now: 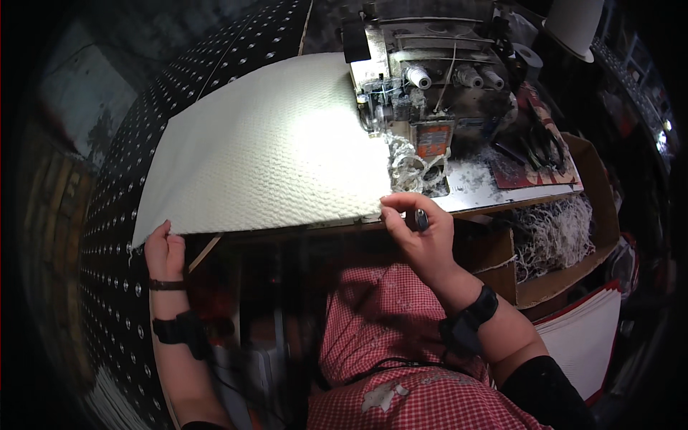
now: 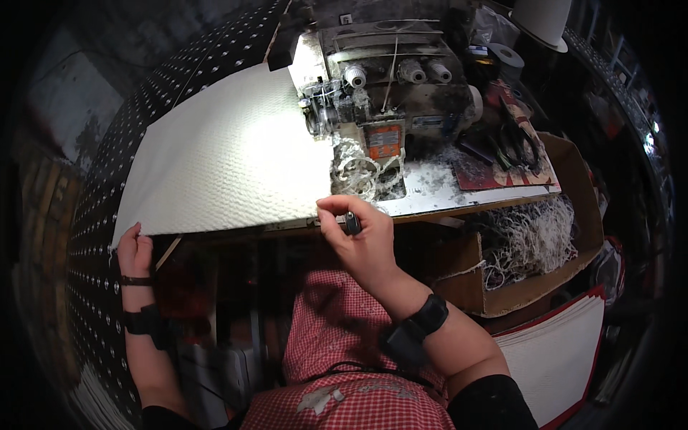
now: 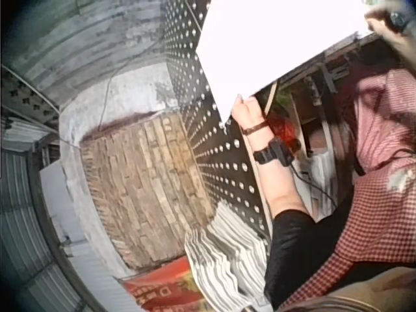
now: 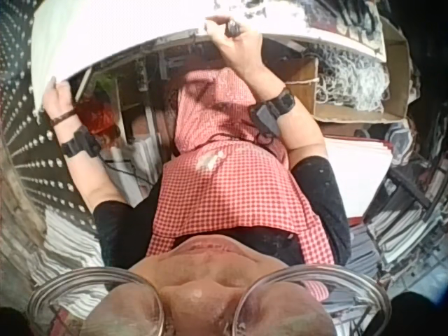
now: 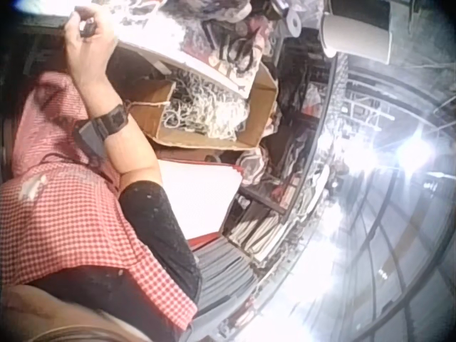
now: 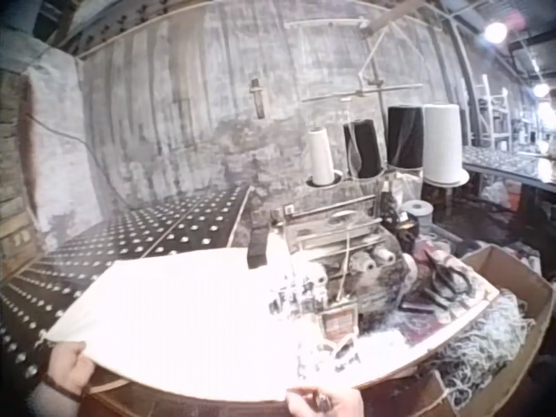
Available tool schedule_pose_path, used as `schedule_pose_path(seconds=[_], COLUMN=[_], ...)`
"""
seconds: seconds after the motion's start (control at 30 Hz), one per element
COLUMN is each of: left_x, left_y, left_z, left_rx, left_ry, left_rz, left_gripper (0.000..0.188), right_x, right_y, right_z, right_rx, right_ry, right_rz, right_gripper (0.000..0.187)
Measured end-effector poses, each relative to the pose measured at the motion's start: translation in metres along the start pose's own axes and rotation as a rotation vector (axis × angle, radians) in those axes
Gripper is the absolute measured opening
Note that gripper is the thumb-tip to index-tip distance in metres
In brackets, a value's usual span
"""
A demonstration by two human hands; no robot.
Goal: Sewing the edges of white textured fabric pieces using an industrial overlock machine and stacking the finished pieces.
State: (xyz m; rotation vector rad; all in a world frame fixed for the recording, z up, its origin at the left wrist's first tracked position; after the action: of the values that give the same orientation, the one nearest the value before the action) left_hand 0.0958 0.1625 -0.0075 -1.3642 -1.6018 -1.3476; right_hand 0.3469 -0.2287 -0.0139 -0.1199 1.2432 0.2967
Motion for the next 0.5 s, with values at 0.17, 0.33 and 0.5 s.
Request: schedule_pose_path(seconds=[0.17, 0.33, 0.5], left_x=[-0.002, -0.007, 0.018], left_y=[0.039, 0.060, 0.051], left_z=[0.037, 0.087, 0.104], left_rx=[-0.021, -0.110, -0.257], left_ry=[-0.025, 0.146, 0.504], left_rz=[0.051, 0.144, 0.646], left_gripper=[0.003, 0.004, 0.022], right_x=[0.011, 0.006, -0.002], right_y=[0.004, 0.009, 0.023], right_z=[0.031, 0.051, 0.040], right_rx=[0.098, 0.208, 0.190], right_ry=[-0.156, -0.187, -0.297], right_rz=[-0.095, -0.442, -0.464], right_gripper=[0.009, 0.012, 0.021])
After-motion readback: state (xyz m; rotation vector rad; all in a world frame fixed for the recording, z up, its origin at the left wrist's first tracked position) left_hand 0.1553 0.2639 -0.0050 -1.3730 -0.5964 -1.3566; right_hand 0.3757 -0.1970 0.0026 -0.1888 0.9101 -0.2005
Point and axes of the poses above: each hand's wrist, its own z-axis towards the middle knuckle, its own y-axis out of the palm, x = y × z, the point moved 6 cm from there along z, towards the middle knuckle, and after that the axes turned 12 degrees about x, right-handed, at the moved point
